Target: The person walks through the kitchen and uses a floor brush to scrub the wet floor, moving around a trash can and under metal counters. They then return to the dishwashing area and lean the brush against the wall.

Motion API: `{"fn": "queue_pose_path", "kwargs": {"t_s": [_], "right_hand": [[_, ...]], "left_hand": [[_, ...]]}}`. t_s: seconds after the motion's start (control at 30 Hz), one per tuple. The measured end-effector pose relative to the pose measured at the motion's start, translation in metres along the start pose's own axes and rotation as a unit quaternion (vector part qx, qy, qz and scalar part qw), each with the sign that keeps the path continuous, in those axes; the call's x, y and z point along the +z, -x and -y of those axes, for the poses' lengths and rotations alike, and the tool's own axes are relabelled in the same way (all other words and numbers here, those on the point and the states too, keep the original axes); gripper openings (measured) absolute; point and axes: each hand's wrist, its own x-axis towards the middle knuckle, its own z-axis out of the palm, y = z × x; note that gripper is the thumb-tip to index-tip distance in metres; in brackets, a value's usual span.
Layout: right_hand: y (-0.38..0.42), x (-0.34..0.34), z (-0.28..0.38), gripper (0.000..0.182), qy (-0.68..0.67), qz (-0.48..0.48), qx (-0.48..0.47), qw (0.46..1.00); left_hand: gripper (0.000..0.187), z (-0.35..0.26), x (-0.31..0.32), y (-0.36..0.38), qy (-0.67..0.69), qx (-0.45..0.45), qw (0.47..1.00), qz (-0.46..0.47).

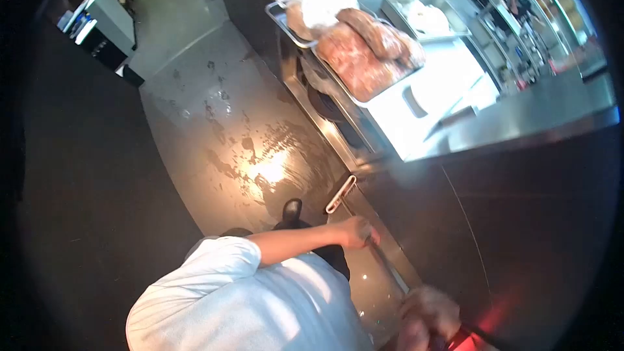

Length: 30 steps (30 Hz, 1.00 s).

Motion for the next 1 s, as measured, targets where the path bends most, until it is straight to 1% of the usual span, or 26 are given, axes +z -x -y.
{"fn": "queue_pose_path", "kwargs": {"t_s": [0.07,0.1,0.13,0.17,0.23,0.3,0.37,0.4,0.43,0.47,0.5,0.53,0.57,0.63,0.7,0.73,0.8,0.83,0.87,0.93,0.97,1.0], "right_hand": [[-0.044,0.027,0.023,0.019,-0.020,0.177,-0.049,0.983],[-0.061,0.035,0.027,0.019,-0.024,0.263,-0.074,0.962],[-0.077,0.043,0.031,0.019,-0.031,0.347,-0.096,0.932],[-0.092,0.046,0.030,0.019,-0.041,0.384,-0.106,0.916],[-0.112,0.043,0.009,0.018,-0.067,0.367,-0.090,0.924],[-0.115,0.030,-0.017,0.018,-0.102,0.291,-0.048,0.950],[-0.116,0.023,-0.058,0.018,-0.142,0.211,0.006,0.967],[-0.120,0.020,-0.080,0.018,-0.149,0.211,0.024,0.966],[-0.125,0.019,-0.104,0.018,-0.150,0.231,0.032,0.961],[-0.137,0.022,-0.128,0.015,-0.142,0.274,0.023,0.951],[-0.149,0.024,-0.153,0.013,-0.135,0.316,0.013,0.939],[-0.161,0.038,-0.170,0.014,-0.118,0.331,0.001,0.936],[-0.173,0.058,-0.185,0.014,-0.101,0.343,-0.014,0.934],[-0.201,0.099,-0.208,0.018,-0.083,0.378,-0.024,0.922],[-0.225,0.132,-0.228,0.020,-0.073,0.406,-0.033,0.910],[-0.237,0.150,-0.236,0.020,-0.076,0.414,-0.038,0.906],[-0.259,0.188,-0.252,0.021,-0.081,0.421,-0.050,0.902],[-0.273,0.207,-0.263,0.021,-0.090,0.414,-0.067,0.903],[-0.287,0.227,-0.279,0.022,-0.093,0.401,-0.079,0.908],[-0.307,0.266,-0.322,0.026,-0.097,0.347,-0.095,0.928],[-0.321,0.286,-0.344,0.028,-0.082,0.309,-0.092,0.943],[-0.330,0.303,-0.373,0.028,-0.064,0.303,-0.059,0.949]], "left_hand": [[0.028,-0.047,-0.052,0.011,-0.047,-0.035,0.997,0.043],[0.028,-0.061,-0.071,0.018,-0.067,-0.053,0.994,0.064],[0.029,-0.063,-0.088,0.023,-0.080,-0.066,0.994,0.047],[0.029,-0.063,-0.105,0.027,-0.093,-0.078,0.992,0.028],[0.030,-0.053,-0.138,0.030,-0.120,-0.117,0.986,0.000],[0.031,-0.032,-0.173,0.033,-0.155,-0.168,0.973,-0.012],[0.029,-0.018,-0.214,0.037,-0.221,-0.223,0.949,-0.005],[0.028,-0.008,-0.235,0.042,-0.244,-0.222,0.944,-0.028],[0.031,0.019,-0.249,0.051,-0.250,-0.241,0.937,-0.047],[0.034,0.013,-0.279,0.049,-0.276,-0.300,0.913,-0.015],[0.036,0.030,-0.299,0.059,-0.321,-0.315,0.893,-0.029],[0.037,0.055,-0.316,0.073,-0.361,-0.350,0.864,-0.039],[0.036,0.056,-0.339,0.077,-0.384,-0.393,0.834,-0.054],[0.032,0.088,-0.381,0.105,-0.409,-0.346,0.833,-0.139],[0.029,0.118,-0.417,0.121,-0.438,-0.349,0.807,-0.190],[0.028,0.118,-0.442,0.128,-0.456,-0.350,0.790,-0.215],[0.024,0.121,-0.486,0.130,-0.442,-0.353,0.787,-0.244],[0.024,0.124,-0.511,0.132,-0.431,-0.360,0.787,-0.254],[0.024,0.137,-0.542,0.141,-0.461,-0.369,0.762,-0.265],[0.025,0.189,-0.595,0.153,-0.501,-0.374,0.736,-0.261],[0.024,0.194,-0.624,0.143,-0.512,-0.360,0.737,-0.255],[0.023,0.228,-0.646,0.145,-0.526,-0.344,0.719,-0.297]]}}
